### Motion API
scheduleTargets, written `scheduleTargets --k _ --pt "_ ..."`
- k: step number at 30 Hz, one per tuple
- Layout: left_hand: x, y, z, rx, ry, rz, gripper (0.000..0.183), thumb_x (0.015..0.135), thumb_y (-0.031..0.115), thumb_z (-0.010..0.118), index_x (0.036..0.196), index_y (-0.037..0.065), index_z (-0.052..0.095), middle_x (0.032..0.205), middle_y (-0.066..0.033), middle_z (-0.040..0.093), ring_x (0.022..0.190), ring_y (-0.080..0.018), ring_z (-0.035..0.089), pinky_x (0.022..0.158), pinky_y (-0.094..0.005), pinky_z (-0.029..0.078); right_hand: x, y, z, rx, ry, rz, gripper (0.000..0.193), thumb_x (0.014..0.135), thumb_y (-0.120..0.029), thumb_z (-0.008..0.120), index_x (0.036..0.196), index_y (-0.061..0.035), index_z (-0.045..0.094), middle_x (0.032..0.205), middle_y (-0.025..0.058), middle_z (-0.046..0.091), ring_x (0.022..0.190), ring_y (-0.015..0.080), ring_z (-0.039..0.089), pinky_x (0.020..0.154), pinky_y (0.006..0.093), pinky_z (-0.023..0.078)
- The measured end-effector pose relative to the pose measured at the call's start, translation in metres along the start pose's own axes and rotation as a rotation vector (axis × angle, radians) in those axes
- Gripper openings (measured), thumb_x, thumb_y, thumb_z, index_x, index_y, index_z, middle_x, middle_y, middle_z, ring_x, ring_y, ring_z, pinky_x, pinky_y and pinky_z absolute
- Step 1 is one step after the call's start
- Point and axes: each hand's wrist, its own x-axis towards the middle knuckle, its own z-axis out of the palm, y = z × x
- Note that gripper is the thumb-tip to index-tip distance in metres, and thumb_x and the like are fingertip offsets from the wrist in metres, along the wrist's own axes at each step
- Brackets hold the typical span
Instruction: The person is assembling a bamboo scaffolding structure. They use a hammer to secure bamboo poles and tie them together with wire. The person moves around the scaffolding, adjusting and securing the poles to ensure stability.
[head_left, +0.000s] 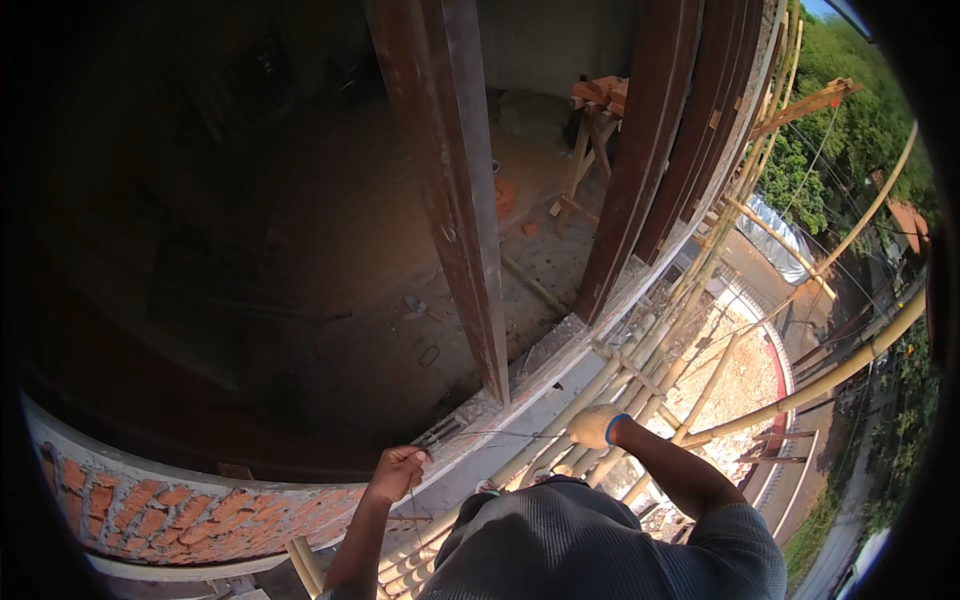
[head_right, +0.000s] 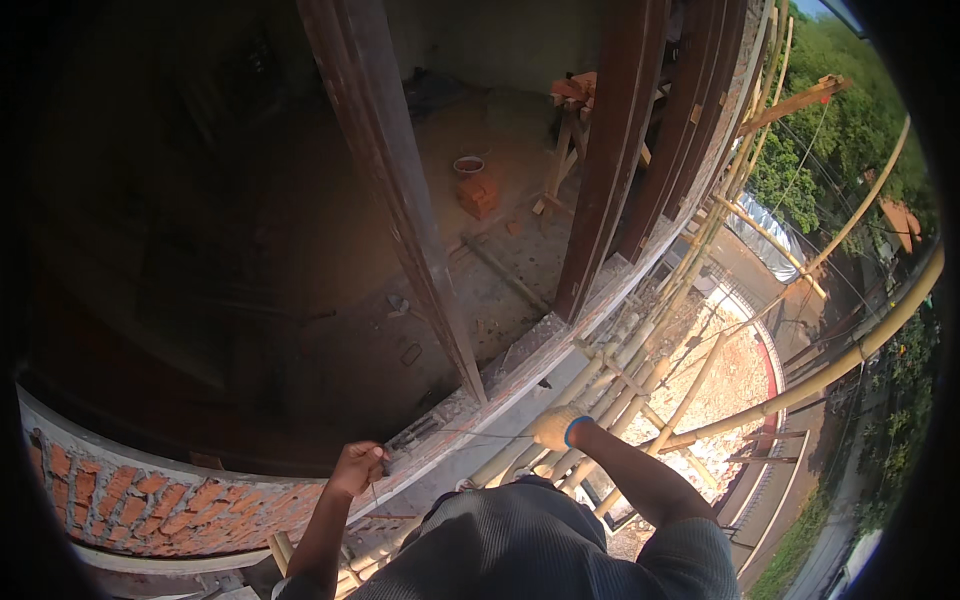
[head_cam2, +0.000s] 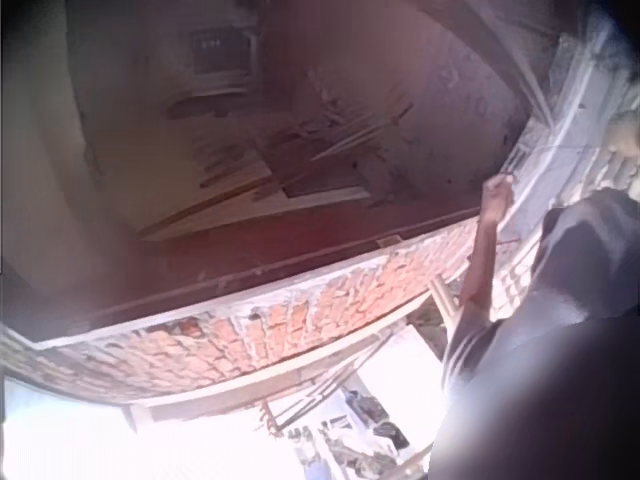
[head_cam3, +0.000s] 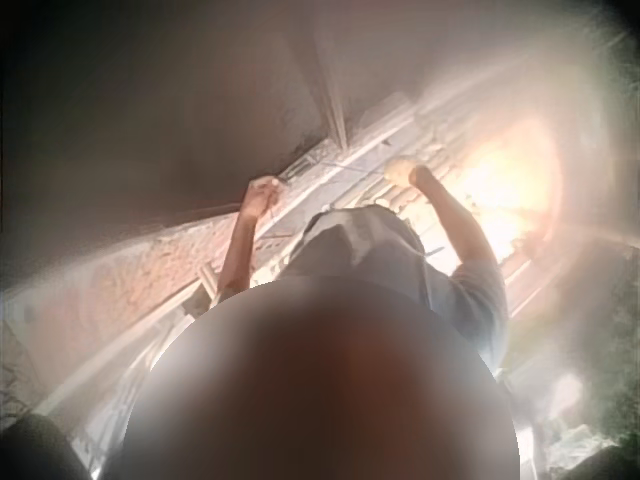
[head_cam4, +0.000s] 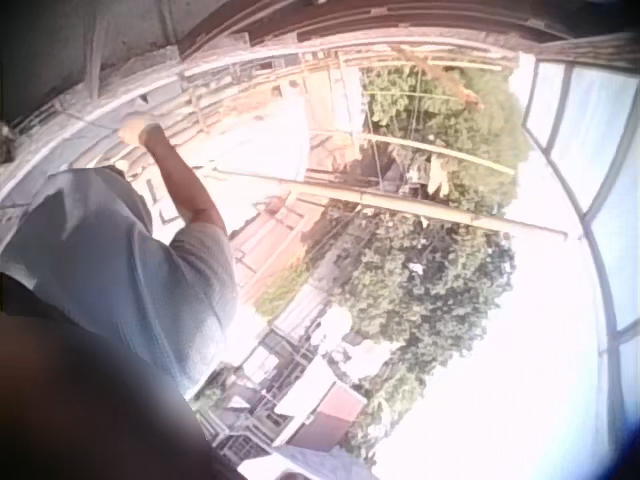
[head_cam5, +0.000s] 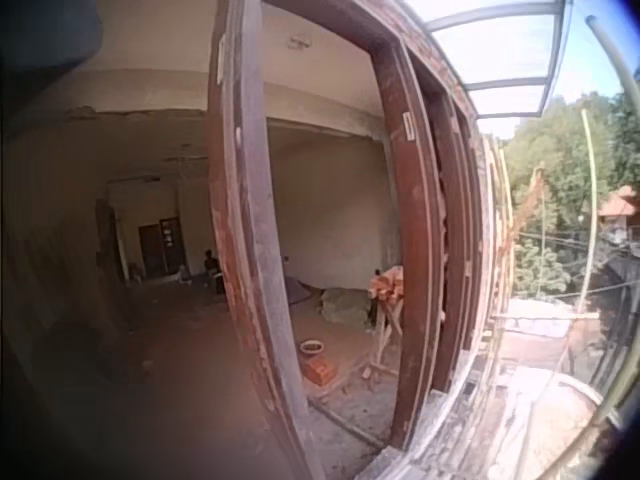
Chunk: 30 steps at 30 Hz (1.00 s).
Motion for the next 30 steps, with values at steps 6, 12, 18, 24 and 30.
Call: scheduleTargets --k 6,12,18,24,30 --pt "0.068 0.006 0.011 0.772 -0.268 0.085 0.026 0.103 0.025 0.065 0.105 0.002 0.077 0.084 -0.0007 0.076 0.077 -0.0107 0.064 0.079 -0.0319 0.051 -0.035 0.016 0.046 0.883 0.367 -0.151 0.034 0.103 -0.029 0.054 0.111 -0.0003 0.072 0.104 0.0155 0.074 0.092 0.0305 0.067 0.087 0.0416 0.052" --pt "0.099 0.015 0.019 0.156 -0.047 0.07 0.023 0.103 0.024 0.067 0.109 0.006 0.079 0.067 0.0003 0.064 0.048 -0.0043 0.044 0.044 -0.0255 0.031 -0.052 0.015 0.05 0.392 0.14 0.151 0.038 0.1 -0.034 0.057 0.115 -0.0036 0.074 0.113 0.0155 0.073 0.104 0.0303 0.068 0.089 0.0447 0.052" --pt "0.101 0.037 0.054 0.65 -0.377 0.042 0.021 0.101 0.023 0.069 0.103 0.004 0.079 0.066 0.0028 0.061 0.05 -0.0052 0.044 0.047 -0.0264 0.033 -0.07 0.012 0.038 0.524 0.697 0.511 0.033 0.101 -0.029 0.058 0.108 -0.0012 0.074 0.094 0.0107 0.073 0.084 0.0256 0.066 0.076 0.0396 0.053" --pt "0.111 0.029 0.064 0.516 -0.11 0.049 0.025 0.106 0.019 0.061 0.091 0.001 0.069 0.057 0.0046 0.043 0.045 -0.0052 0.031 0.042 -0.0282 0.025 -0.069 0.038 0.068 0.824 0.31 -0.469 0.03 0.105 -0.021 0.05 0.109 -0.0001 0.072 0.086 0.0074 0.073 0.081 0.0196 0.063 0.079 0.0372 0.049" --pt "0.103 0.058 0.07 0.134 -0.357 0.024 0.029 0.103 0.022 0.066 0.083 0.001 0.066 0.056 0.0059 0.042 0.045 -0.0038 0.03 0.043 -0.0284 0.024 -0.084 0.04 0.067 0.07 0.223 0.285 0.03 0.097 -0.025 0.057 0.106 -0.0006 0.073 0.097 0.0167 0.075 0.096 0.038 0.071 0.087 0.0487 0.053"
